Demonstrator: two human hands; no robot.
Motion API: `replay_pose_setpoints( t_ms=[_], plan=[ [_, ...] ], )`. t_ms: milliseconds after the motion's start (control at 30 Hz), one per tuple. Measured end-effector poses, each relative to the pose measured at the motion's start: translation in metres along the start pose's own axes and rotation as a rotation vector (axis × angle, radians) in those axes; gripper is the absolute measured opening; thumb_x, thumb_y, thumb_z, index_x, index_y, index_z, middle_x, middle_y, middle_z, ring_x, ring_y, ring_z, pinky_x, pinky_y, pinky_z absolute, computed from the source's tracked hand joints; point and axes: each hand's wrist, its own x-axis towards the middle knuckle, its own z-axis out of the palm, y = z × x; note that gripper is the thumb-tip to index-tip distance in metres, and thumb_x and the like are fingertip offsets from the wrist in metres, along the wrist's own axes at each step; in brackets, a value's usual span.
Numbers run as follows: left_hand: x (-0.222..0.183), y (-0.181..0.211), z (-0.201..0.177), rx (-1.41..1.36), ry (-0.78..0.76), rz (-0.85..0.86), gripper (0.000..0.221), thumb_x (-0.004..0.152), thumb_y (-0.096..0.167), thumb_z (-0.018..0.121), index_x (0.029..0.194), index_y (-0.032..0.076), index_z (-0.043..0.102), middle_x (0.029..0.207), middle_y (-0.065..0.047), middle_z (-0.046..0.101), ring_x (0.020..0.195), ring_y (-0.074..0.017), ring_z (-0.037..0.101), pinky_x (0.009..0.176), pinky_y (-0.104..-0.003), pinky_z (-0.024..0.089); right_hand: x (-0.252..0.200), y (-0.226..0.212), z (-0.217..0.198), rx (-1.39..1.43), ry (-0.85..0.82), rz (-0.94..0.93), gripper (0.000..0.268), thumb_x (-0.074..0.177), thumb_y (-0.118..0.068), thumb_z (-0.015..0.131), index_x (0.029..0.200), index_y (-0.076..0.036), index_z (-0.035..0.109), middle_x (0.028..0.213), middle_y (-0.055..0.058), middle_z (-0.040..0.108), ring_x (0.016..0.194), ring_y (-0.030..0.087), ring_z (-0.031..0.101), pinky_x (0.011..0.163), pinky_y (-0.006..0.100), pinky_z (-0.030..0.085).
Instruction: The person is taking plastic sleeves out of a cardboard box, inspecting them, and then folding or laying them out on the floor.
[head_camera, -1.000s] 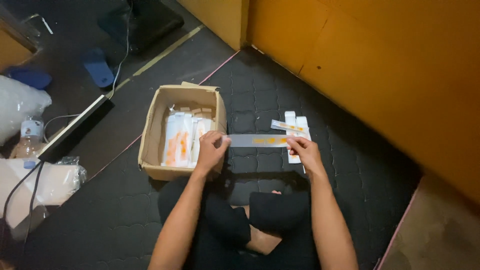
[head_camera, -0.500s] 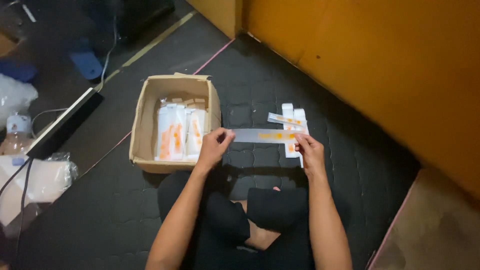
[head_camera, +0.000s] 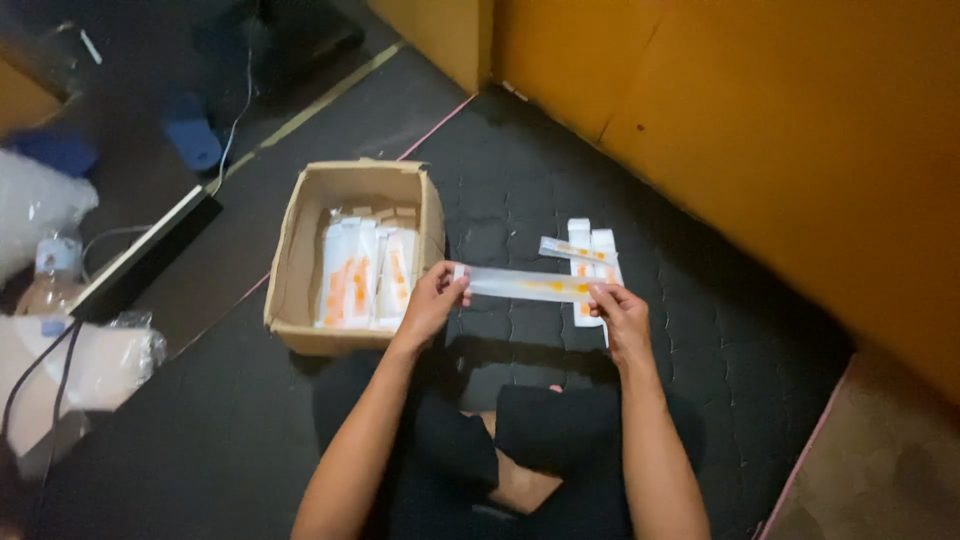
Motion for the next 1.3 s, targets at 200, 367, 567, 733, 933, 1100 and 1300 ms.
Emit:
replay_pose_setpoints(
  t_ms=[200, 367, 567, 733, 933, 1100, 1300],
  plan=[
    [0.007, -0.023, 0.001, 0.068, -0.016, 0.010, 0.014, 0.102, 0.016, 0.064, 0.104, 0.002, 0.067, 0.082, -0.013, 0.069, 0.074, -0.0184, 0.071, 0.072, -0.035, 0.062, -0.006, 0.000, -0.004, 0.010, 0.037, 0.006, 0.016, 0.089, -0.014, 0.080, 0.101, -0.003, 0.076, 0.067, 0.011, 0.064, 0.054, 0.012, 0.065, 0.060, 0.020, 0.057],
    [0.009, -0.035, 0.002, 0.042, 0.030, 0.020, 0.014, 0.102, 0.016, 0.066, 0.099, 0.002, 0.066, 0.081, -0.014, 0.069, 0.074, -0.0202, 0.072, 0.070, -0.034, 0.060, 0.005, 0.015, -0.007, -0.017, 0.003, -0.009, 0.014, 0.090, -0.013, 0.079, 0.100, -0.003, 0.076, 0.070, 0.010, 0.064, 0.057, 0.013, 0.066, 0.061, 0.022, 0.058],
    [0.004, -0.059, 0.007, 0.038, 0.024, -0.026, 0.011, 0.102, 0.014, 0.064, 0.100, 0.003, 0.065, 0.083, -0.014, 0.070, 0.073, -0.0199, 0.073, 0.068, -0.031, 0.059, 0.005, 0.017, -0.009, -0.048, -0.016, -0.012, 0.013, 0.091, -0.013, 0.077, 0.100, -0.004, 0.076, 0.072, 0.009, 0.065, 0.057, 0.011, 0.063, 0.060, 0.021, 0.056],
    [-0.007, -0.085, 0.006, 0.054, 0.014, -0.010, 0.013, 0.104, 0.015, 0.063, 0.103, 0.002, 0.065, 0.084, -0.016, 0.071, 0.074, -0.0219, 0.074, 0.071, -0.035, 0.060, -0.006, 0.020, -0.010, -0.083, -0.029, -0.013, 0.014, 0.091, -0.014, 0.079, 0.099, -0.004, 0.076, 0.072, 0.010, 0.066, 0.057, 0.011, 0.063, 0.058, 0.021, 0.055],
    [-0.014, -0.076, 0.003, 0.056, 0.007, 0.068, 0.016, 0.104, 0.008, 0.059, 0.117, 0.000, 0.061, 0.085, -0.019, 0.069, 0.073, -0.0249, 0.073, 0.070, -0.036, 0.061, -0.010, 0.026, -0.017, -0.200, -0.056, 0.086, 0.017, 0.091, -0.016, 0.073, 0.105, -0.006, 0.077, 0.079, 0.009, 0.068, 0.062, 0.013, 0.068, 0.059, 0.021, 0.055],
    [-0.038, -0.063, -0.002, 0.267, -0.074, 0.079, 0.023, 0.102, 0.010, 0.060, 0.125, 0.008, 0.062, 0.085, -0.014, 0.075, 0.071, -0.0195, 0.076, 0.067, -0.032, 0.061, -0.030, 0.010, -0.007, -0.179, -0.076, 0.065, 0.015, 0.092, -0.016, 0.071, 0.102, -0.006, 0.075, 0.078, 0.007, 0.065, 0.062, 0.014, 0.069, 0.058, 0.022, 0.056],
    [-0.038, -0.074, 0.001, 0.126, -0.009, 0.088, 0.017, 0.102, 0.009, 0.062, 0.116, 0.000, 0.063, 0.084, -0.016, 0.069, 0.068, -0.0213, 0.072, 0.061, -0.035, 0.060, -0.061, -0.015, -0.004, -0.234, -0.028, 0.051, 0.011, 0.092, -0.017, 0.070, 0.097, -0.008, 0.075, 0.071, 0.004, 0.060, 0.058, 0.009, 0.063, 0.054, 0.016, 0.048]
  ],
)
